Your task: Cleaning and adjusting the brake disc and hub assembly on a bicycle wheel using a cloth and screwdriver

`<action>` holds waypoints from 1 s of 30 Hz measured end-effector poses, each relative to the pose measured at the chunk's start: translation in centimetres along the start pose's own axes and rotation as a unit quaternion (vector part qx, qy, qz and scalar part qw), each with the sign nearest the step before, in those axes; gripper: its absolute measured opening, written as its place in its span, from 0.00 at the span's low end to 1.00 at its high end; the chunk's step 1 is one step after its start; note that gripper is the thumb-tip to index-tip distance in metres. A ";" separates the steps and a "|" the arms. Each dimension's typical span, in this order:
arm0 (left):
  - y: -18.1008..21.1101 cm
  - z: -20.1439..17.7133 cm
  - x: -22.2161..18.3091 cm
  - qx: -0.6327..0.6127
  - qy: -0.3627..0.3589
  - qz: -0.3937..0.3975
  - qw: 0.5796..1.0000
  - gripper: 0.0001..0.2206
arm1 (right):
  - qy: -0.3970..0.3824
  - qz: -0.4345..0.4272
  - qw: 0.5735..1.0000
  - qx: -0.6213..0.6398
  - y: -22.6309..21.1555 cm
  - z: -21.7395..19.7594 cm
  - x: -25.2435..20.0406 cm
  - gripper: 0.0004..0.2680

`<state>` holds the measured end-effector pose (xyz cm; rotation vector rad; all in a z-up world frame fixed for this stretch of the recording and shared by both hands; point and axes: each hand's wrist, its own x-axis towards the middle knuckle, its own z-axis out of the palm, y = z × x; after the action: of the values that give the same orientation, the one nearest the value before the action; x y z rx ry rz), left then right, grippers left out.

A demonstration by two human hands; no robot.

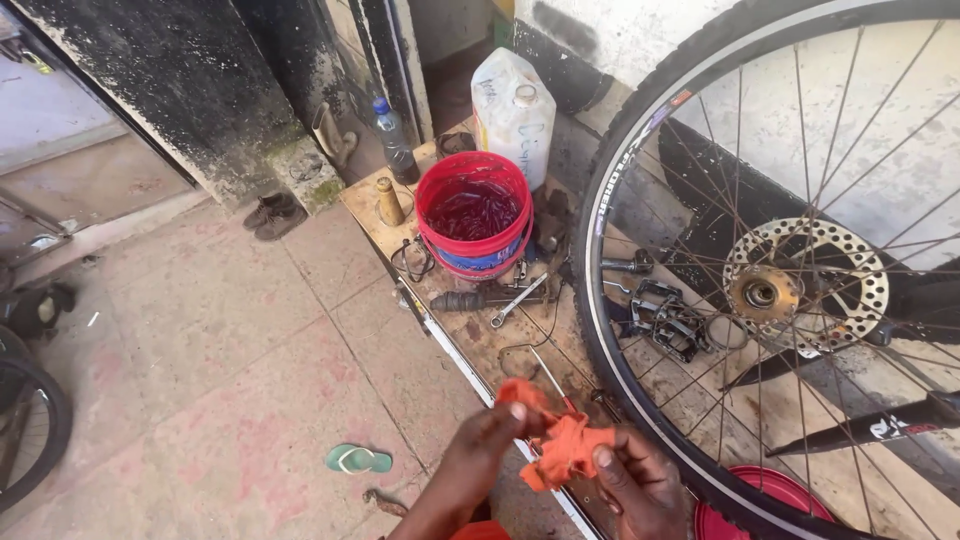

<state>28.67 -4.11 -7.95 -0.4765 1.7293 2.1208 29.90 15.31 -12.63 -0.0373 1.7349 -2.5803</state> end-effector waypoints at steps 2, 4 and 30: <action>-0.7 0.6 -0.6 0.088 -0.054 -0.015 0.995 0.23 | -0.001 0.005 0.999 -0.054 -1.6 1.0 -0.2 0.11; -2.8 0.9 -0.1 -0.020 -0.141 0.060 0.988 0.13 | -0.038 -0.037 0.988 -0.142 -3.1 2.3 0.0 0.08; -3.4 2.0 0.6 -0.117 -0.086 0.138 0.980 0.06 | 0.143 0.006 0.989 -0.021 -1.4 0.8 -1.6 0.10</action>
<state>29.75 -1.49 -10.76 -0.1115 1.5308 2.4936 31.52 15.13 -11.05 0.3589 1.8667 -2.6493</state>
